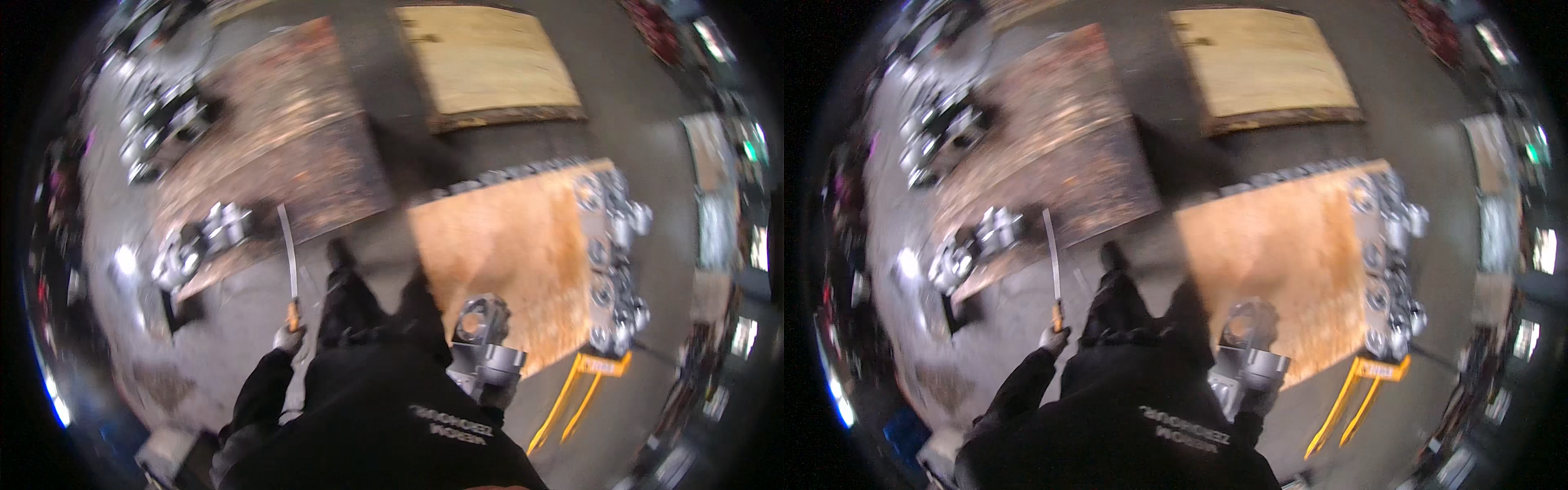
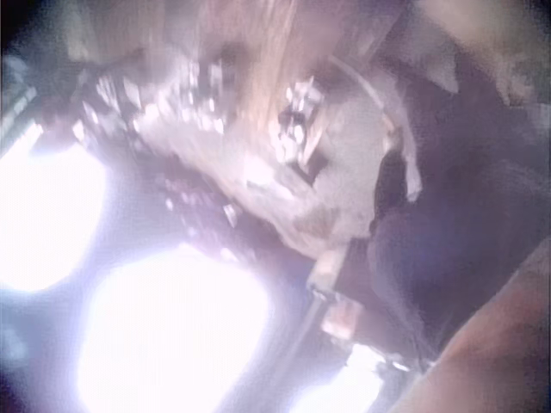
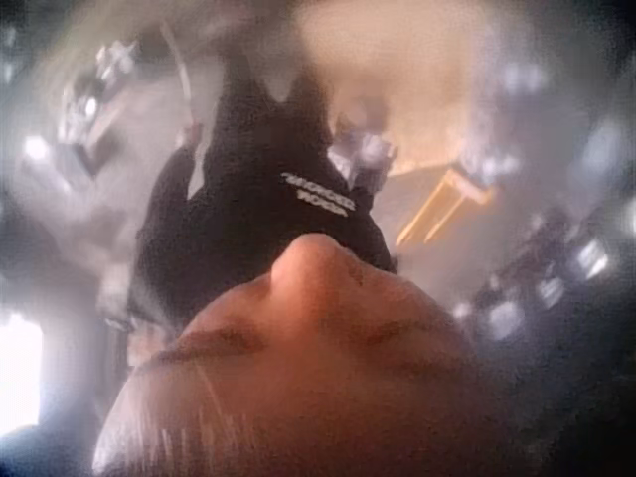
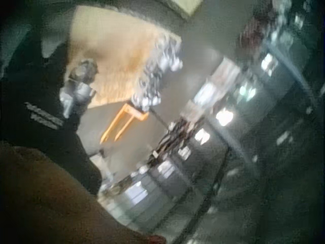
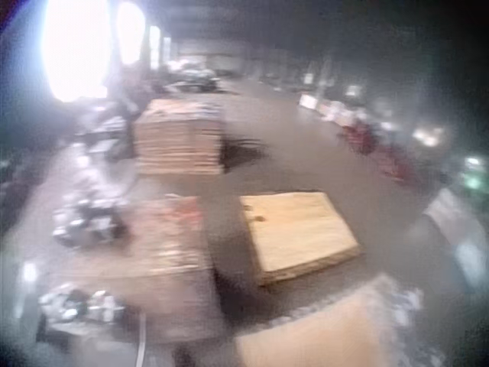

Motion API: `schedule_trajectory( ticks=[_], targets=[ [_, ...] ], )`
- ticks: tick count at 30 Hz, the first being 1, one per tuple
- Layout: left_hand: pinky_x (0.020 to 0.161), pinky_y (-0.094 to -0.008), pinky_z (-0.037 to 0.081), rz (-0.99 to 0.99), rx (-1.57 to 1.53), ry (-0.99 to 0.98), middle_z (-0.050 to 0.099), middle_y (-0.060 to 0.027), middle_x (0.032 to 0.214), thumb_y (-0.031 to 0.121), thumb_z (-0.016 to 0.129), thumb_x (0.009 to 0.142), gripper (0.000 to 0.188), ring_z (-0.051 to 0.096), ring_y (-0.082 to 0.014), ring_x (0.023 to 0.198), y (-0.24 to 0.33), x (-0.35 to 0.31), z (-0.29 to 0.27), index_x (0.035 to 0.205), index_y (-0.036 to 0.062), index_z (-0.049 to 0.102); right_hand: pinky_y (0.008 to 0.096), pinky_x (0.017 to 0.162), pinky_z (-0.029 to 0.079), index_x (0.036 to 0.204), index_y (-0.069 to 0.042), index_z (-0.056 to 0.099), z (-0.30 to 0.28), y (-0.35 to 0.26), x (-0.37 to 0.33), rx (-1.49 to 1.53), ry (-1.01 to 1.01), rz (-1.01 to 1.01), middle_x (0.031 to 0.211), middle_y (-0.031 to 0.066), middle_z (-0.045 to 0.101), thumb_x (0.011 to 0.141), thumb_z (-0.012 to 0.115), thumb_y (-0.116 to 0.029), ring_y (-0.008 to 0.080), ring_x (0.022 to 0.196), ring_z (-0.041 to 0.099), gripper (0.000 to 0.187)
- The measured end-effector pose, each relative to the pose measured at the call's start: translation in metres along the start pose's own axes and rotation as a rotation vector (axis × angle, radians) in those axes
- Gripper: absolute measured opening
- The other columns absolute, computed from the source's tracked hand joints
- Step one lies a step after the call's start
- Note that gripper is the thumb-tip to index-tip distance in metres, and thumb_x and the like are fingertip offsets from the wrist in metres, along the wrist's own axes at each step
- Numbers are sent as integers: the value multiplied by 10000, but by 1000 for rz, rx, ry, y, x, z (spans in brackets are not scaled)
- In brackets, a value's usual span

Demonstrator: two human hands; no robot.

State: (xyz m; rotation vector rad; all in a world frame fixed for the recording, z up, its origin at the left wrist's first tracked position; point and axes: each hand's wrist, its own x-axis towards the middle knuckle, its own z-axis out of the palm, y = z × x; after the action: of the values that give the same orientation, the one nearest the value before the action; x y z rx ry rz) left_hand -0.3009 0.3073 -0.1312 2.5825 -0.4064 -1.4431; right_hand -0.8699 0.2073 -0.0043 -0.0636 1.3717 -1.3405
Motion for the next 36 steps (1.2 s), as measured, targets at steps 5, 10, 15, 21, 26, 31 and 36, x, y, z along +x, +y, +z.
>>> schedule_trajectory(
  ticks=[5,10,15,21,26,31,36],
  targets=[
    [703,-398,498,50,-160,18,671,-188,760,417,652,823,450,675,-290,756,-37,-2,-30,964,-10,661,431,1024,407,1366,-67,446,109,26,-35,21,-59,161,1329,112,511,975,500,-404,263,1187,504,519],
    [503,-315,411,119,-395,179,556,-23,588,315,672,867,336,503,-110,530,-64,-17,-74,751,7,600,411,1020,404,1344,11,447,253,32,-46,-304,-153,240,1323,139,509,943,554,-439,264,1204,500,612],
    [642,-368,479,82,-329,227,642,-171,696,329,653,846,346,641,-246,659,-83,-32,-102,860,-16,647,400,1068,368,1384,-14,425,377,87,-14,-418,-535,162,1432,132,421,1006,471,-233,248,1295,422,439],
    [649,-363,481,24,-416,225,646,-177,708,327,656,838,345,647,-253,676,-119,-66,-104,858,-18,650,355,1014,413,1327,-17,513,490,178,26,-526,-706,194,1341,94,511,959,558,-253,214,1207,501,440],
    [698,-390,497,-59,-515,241,659,-213,778,323,649,838,344,675,-326,767,-143,-83,-90,922,-10,657,392,852,506,1218,23,575,520,238,74,-652,-580,79,1155,119,604,919,598,-334,242,979,605,466],
    [735,-408,514,-19,-337,205,672,-213,869,346,634,830,348,654,-377,866,-133,-76,-80,1037,71,686,301,902,441,1244,21,584,505,227,125,-1087,-638,-7,1159,109,627,929,586,-433,158,959,551,553],
    [735,-371,521,140,-255,298,685,-200,830,326,642,835,349,685,-332,825,-117,-39,-110,1027,40,690,409,835,502,1212,-26,563,491,239,27,-1380,-266,-687,1059,187,659,923,551,-483,337,968,636,541]
  ],
)
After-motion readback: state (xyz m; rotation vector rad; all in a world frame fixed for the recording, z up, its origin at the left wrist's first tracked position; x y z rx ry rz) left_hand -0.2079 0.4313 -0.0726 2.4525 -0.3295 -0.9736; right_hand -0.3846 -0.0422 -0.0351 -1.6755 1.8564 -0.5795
